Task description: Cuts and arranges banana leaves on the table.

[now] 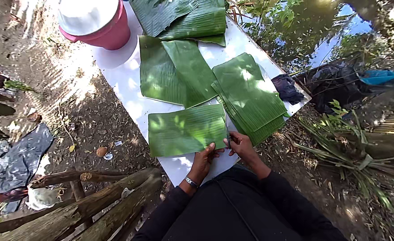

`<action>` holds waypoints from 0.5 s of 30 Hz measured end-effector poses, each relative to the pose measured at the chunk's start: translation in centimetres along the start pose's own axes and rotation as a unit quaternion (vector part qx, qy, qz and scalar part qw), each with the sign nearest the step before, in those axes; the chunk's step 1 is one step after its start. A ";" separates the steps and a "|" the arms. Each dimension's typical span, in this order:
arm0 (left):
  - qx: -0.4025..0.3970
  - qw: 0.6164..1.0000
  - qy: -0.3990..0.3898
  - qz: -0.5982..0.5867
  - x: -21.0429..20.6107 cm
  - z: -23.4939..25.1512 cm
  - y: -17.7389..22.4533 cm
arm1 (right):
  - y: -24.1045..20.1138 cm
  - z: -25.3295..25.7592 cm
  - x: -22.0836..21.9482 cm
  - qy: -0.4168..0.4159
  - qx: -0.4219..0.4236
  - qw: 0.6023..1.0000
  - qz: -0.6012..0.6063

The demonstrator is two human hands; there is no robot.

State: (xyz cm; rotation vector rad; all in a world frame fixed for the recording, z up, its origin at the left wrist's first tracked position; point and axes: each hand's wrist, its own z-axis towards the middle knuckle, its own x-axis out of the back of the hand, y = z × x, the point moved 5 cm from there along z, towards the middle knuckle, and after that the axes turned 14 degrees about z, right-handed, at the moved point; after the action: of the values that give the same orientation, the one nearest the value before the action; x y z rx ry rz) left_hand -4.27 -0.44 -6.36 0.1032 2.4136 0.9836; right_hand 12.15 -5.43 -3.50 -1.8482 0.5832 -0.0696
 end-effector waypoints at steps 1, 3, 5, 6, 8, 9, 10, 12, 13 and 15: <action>-0.001 1.000 -0.002 0.000 0.0 0.0 -0.1 | 0.0 0.0 0.0 -0.001 -0.001 1.000 0.000; -0.001 1.000 -0.004 0.000 0.1 -0.1 -0.1 | -0.1 -0.1 0.0 0.001 -0.001 1.000 0.001; 0.000 1.000 -0.002 -0.002 0.1 -0.1 -0.1 | -0.1 -0.1 -0.1 0.007 0.006 1.000 0.000; 0.000 1.000 0.000 -0.003 0.1 -0.1 -0.1 | -0.1 -0.2 -0.1 0.009 0.011 1.000 -0.001; 0.000 1.000 0.002 -0.003 0.1 0.0 -0.1 | -0.1 -0.3 -0.1 0.011 0.019 1.000 -0.003; 0.001 1.000 0.003 -0.002 0.1 0.0 -0.2 | -0.1 -0.4 -0.1 0.010 0.021 1.000 -0.004; 0.002 1.000 0.004 -0.001 0.2 0.0 -0.2 | -0.1 -0.4 -0.1 0.008 0.021 1.000 -0.005; 0.004 1.000 0.005 0.000 0.2 -0.1 -0.2 | -0.1 -0.4 -0.1 0.005 0.018 1.000 -0.008; 0.003 1.000 0.005 -0.001 0.3 -0.1 -0.2 | -0.1 -0.4 -0.1 0.005 0.017 1.000 -0.006; -0.002 1.000 0.000 -0.001 0.4 -0.2 -0.3 | -0.2 -0.3 -0.1 0.010 0.018 1.000 -0.002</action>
State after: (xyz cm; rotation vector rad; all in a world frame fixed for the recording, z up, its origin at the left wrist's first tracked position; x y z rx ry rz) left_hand -4.69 -0.64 -6.65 0.0998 2.4117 0.9869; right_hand 12.08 -5.59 -3.21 -1.8153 0.5882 -0.1009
